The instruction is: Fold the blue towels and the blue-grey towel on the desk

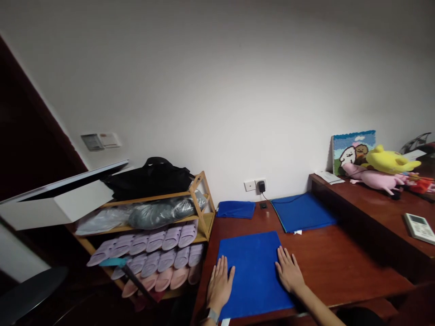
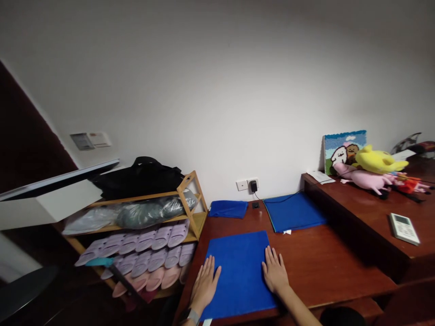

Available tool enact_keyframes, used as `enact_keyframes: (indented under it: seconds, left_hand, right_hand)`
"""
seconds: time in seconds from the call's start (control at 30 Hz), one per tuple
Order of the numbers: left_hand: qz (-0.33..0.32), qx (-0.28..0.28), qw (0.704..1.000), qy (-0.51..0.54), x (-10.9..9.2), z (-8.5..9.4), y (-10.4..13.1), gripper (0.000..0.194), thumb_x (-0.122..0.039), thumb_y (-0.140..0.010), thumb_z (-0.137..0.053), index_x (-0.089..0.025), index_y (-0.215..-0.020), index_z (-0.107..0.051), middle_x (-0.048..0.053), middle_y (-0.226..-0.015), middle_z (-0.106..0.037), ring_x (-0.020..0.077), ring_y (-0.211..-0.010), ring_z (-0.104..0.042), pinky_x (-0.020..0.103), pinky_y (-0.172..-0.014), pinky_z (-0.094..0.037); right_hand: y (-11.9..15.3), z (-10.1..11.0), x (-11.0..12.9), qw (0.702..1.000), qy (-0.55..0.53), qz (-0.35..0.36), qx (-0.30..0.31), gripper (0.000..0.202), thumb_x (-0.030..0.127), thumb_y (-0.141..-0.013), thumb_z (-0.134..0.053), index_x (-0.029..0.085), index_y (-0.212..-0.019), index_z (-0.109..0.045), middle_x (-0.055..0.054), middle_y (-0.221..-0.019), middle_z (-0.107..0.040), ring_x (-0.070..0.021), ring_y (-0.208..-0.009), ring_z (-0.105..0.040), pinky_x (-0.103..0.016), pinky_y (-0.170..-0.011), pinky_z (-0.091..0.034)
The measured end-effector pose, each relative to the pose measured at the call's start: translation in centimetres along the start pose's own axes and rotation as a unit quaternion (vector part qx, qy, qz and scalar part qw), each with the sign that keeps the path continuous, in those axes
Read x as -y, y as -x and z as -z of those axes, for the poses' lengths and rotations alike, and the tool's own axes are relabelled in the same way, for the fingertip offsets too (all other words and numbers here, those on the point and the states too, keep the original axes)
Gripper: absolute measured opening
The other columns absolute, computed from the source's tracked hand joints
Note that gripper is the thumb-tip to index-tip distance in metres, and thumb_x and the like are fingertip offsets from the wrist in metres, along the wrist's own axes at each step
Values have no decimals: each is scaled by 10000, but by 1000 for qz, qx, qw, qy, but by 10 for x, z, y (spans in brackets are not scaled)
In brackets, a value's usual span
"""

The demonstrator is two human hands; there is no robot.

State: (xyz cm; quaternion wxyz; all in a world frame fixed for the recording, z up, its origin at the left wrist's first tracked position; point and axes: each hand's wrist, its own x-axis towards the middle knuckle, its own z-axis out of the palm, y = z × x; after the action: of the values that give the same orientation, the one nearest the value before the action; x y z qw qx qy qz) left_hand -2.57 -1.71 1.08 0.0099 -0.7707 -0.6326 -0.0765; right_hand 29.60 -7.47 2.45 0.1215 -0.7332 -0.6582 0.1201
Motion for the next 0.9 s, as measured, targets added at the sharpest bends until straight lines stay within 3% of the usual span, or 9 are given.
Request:
enact_keyframes:
  seconds: [0.27,0.37,0.43,0.5,0.6,0.7,0.8,0.9]
  left_hand:
    - [0,-9,1000,-5,8,-2,-1,722,-542,-1067,-251,-116,-1645,-327,112,-1718,-289,269,-1591,-277,476,-1310,-271]
    - [-3,-18,1000,-17,-5,6,0,720,-537,-1063,-276,-113,-1641,-340,116,-1708,-319,284,-1592,-277,491,-1318,-250]
    - [-18,-38,999,-5,-33,12,1,725,-530,-1075,-240,-91,-1647,-305,123,-1717,-286,286,-1603,-244,502,-1323,-238]
    - [-64,-46,996,30,-76,15,3,709,-521,-1089,-186,-107,-1662,-249,104,-1732,-235,275,-1612,-213,505,-1323,-244]
    - [-177,-6,981,81,-145,11,2,664,-519,-1095,-183,-196,-1676,-207,58,-1735,-237,270,-1610,-228,517,-1317,-268]
    - [-208,36,972,99,-187,0,-1,645,-495,-1096,-157,-211,-1674,-199,65,-1722,-277,267,-1604,-246,520,-1316,-275]
    - [-198,40,974,99,-185,-7,-1,648,-504,-1093,-150,-215,-1669,-210,57,-1721,-265,262,-1605,-237,518,-1321,-268]
    - [-152,41,984,80,-146,-5,2,699,-576,-1079,-166,-198,-1663,-240,65,-1720,-255,285,-1602,-246,543,-1316,-266]
  right_hand:
    - [17,-5,0,1000,-20,6,-3,690,471,-1056,-215,151,-1665,-259,-41,-1729,-206,-246,-1619,-171,-497,-1331,-118]
    - [17,-3,2,1000,-26,4,-2,698,474,-1056,-211,132,-1664,-250,-45,-1730,-197,-245,-1620,-164,-488,-1333,-114]
    - [17,0,3,1000,-25,3,3,702,474,-1056,-204,124,-1664,-238,-45,-1731,-187,-242,-1621,-157,-481,-1335,-108]
    - [18,2,3,1000,-22,0,7,701,467,-1056,-197,119,-1664,-226,-47,-1734,-174,-240,-1623,-146,-477,-1334,-101]
    - [19,5,3,1000,-15,7,11,688,440,-1050,-212,129,-1664,-236,-52,-1734,-173,-239,-1623,-143,-479,-1332,-99]
    - [19,5,2,1000,-10,16,19,666,370,-1031,-236,151,-1660,-263,-43,-1731,-185,-239,-1623,-142,-485,-1330,-105]
    - [18,2,2,1000,-11,13,15,670,365,-1027,-234,145,-1659,-259,-40,-1728,-191,-242,-1624,-142,-490,-1331,-105]
    - [18,1,3,1000,-18,7,5,692,439,-1044,-203,130,-1663,-237,-40,-1728,-192,-244,-1623,-155,-494,-1333,-103]
